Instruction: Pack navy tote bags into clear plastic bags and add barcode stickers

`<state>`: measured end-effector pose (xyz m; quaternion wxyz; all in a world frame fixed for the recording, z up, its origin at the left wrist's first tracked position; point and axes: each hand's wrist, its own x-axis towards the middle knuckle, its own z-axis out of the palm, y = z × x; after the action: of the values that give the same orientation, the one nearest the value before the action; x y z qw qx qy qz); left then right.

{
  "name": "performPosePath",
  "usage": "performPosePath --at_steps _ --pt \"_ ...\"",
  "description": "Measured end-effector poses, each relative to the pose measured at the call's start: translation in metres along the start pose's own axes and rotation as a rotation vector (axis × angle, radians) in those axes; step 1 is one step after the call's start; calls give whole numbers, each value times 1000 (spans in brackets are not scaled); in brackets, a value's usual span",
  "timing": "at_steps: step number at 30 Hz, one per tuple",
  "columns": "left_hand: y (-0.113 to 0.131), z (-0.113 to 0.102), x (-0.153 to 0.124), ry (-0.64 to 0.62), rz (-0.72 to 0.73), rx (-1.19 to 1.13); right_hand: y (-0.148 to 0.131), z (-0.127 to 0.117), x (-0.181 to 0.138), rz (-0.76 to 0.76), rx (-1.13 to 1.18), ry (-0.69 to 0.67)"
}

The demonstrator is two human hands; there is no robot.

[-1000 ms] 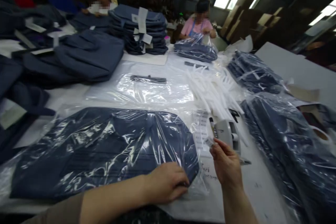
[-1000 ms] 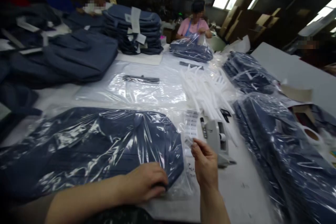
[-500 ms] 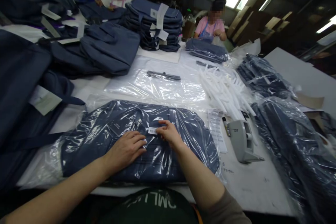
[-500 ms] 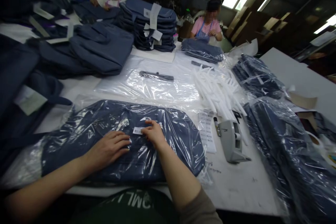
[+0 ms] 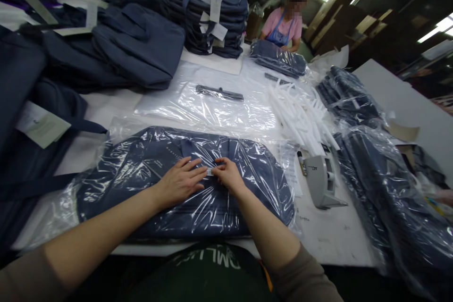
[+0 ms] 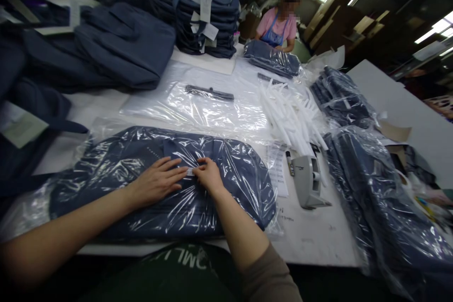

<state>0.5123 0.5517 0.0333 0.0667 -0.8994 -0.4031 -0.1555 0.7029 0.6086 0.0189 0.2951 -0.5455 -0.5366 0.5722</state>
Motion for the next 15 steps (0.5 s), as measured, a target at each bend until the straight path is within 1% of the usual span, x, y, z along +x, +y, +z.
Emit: performPosePath --at_steps 4,6,8,9,10,11,12,13,14,15 --pt "-10 15 -1 -74 9 -5 2 -1 2 10 -67 35" --pt "-14 19 -2 -88 16 -9 1 -5 -1 21 -107 65" --pt "-16 21 -3 -96 14 -13 -1 -11 -7 19 -149 122" --pt "-16 21 -4 -98 12 -15 -1 -14 -11 -35 -201 167" --pt "-17 23 -5 -102 12 -18 0 -16 -16 -140 -283 198" --pt "-17 24 -6 -103 11 -19 2 -16 -20 -285 -396 195" --pt "-18 26 -7 -103 13 -21 5 -16 -23 -447 -531 158" --pt "-19 29 -8 -99 18 -21 7 -14 -26 -592 -673 89" --pt "-19 31 -8 -93 26 -19 10 -12 -28 -689 -801 3" --pt "-20 33 -8 -85 36 -16 11 -10 -31 -724 -895 -73"
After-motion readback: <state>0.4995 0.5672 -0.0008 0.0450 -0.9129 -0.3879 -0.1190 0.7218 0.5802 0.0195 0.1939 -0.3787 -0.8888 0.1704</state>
